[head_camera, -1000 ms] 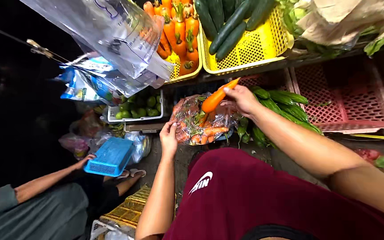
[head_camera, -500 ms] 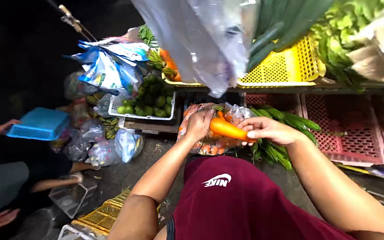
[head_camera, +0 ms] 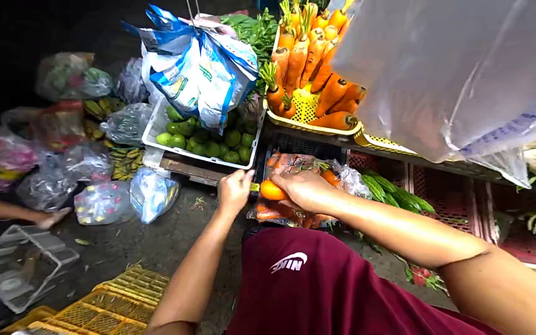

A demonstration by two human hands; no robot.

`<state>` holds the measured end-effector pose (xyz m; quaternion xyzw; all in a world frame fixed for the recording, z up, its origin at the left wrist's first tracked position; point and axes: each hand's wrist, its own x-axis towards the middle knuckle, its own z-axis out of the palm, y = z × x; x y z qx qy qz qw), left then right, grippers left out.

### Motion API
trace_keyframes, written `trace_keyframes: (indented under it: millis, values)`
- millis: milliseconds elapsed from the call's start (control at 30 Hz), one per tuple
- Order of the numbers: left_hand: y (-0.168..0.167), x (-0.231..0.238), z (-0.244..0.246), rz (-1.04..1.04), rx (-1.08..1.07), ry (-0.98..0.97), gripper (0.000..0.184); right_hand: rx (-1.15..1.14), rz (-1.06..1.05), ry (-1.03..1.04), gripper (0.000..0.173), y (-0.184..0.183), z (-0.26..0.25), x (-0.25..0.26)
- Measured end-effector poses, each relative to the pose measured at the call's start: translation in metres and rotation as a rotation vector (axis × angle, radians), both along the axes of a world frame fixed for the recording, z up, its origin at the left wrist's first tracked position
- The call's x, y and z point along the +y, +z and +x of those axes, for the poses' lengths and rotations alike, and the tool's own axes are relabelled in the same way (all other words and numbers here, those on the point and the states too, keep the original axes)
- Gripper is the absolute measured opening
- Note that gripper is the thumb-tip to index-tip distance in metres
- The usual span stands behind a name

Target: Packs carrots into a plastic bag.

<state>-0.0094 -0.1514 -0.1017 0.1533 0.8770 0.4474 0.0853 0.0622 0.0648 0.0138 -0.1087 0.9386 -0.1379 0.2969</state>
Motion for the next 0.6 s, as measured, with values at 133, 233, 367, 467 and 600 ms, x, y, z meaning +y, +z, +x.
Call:
trace_keyframes:
  millis: [133, 233, 367, 467, 600]
  values:
    - [-0.043, -0.099, -0.033, -0.241, -0.238, 0.121, 0.05, 0.103, -0.114, -0.375, 0.059, 0.022, -0.017, 0.038]
    - [-0.081, -0.153, -0.029, -0.714, -0.51, -0.187, 0.055, 0.415, -0.435, -0.762, 0.055, 0.024, -0.043, 0.079]
    - [-0.091, -0.158, -0.015, -0.812, -0.641, -0.224, 0.073, 0.55, -0.759, -1.074, 0.049, 0.009, -0.113, 0.114]
    - [-0.087, -0.14, -0.005, -0.692, -0.605, -0.207, 0.065, 0.426, -0.755, -0.987, 0.056, -0.021, -0.153, 0.133]
    - [-0.075, -0.114, 0.009, -0.554, -0.549, -0.248, 0.055, 0.451, -0.681, -0.963, 0.059, -0.056, -0.183, 0.129]
